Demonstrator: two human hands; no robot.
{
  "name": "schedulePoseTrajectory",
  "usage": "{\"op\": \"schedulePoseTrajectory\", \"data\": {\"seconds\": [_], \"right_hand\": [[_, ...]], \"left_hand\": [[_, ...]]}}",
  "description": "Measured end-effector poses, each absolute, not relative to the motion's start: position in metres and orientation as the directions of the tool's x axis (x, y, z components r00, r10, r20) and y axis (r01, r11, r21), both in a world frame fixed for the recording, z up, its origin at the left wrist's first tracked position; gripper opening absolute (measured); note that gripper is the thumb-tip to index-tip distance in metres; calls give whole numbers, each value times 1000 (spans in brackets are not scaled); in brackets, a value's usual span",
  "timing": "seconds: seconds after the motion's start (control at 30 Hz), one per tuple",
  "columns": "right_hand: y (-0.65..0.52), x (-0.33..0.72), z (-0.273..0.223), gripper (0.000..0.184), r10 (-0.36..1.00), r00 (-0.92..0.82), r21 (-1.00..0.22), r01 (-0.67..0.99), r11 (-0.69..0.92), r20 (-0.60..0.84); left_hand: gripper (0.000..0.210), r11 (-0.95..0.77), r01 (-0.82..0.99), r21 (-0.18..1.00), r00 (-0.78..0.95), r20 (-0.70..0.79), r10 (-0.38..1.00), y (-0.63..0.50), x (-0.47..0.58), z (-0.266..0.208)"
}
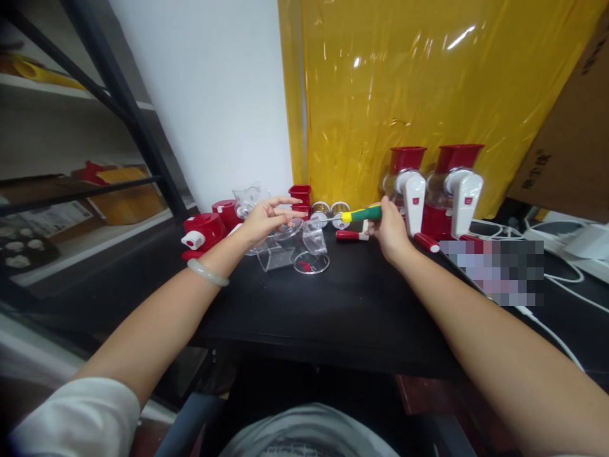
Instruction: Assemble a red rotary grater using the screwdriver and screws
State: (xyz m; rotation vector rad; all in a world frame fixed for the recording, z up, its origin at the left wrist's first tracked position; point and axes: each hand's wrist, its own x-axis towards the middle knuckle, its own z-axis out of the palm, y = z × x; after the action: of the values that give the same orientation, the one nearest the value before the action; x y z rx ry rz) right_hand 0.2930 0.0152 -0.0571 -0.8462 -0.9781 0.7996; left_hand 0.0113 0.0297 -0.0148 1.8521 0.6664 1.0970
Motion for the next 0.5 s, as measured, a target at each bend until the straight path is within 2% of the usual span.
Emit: {"op": "schedulePoseTrajectory", "data": {"seconds": [0.17, 0.37, 0.5], "right_hand": [[12, 293, -56, 25, 863, 298, -876, -137, 462, 408], [6, 288, -49, 6, 881, 348, -885, -223, 410, 320], [5, 288, -48, 7, 892, 342, -875, -275, 397, 297]], "left_hand": [[56, -522, 0, 853, 469, 461, 753, 29, 13, -14], [59, -544, 3, 839, 472, 479, 740, 25, 17, -13], [59, -563, -11, 826, 483, 498, 720, 24, 17, -14]]}}
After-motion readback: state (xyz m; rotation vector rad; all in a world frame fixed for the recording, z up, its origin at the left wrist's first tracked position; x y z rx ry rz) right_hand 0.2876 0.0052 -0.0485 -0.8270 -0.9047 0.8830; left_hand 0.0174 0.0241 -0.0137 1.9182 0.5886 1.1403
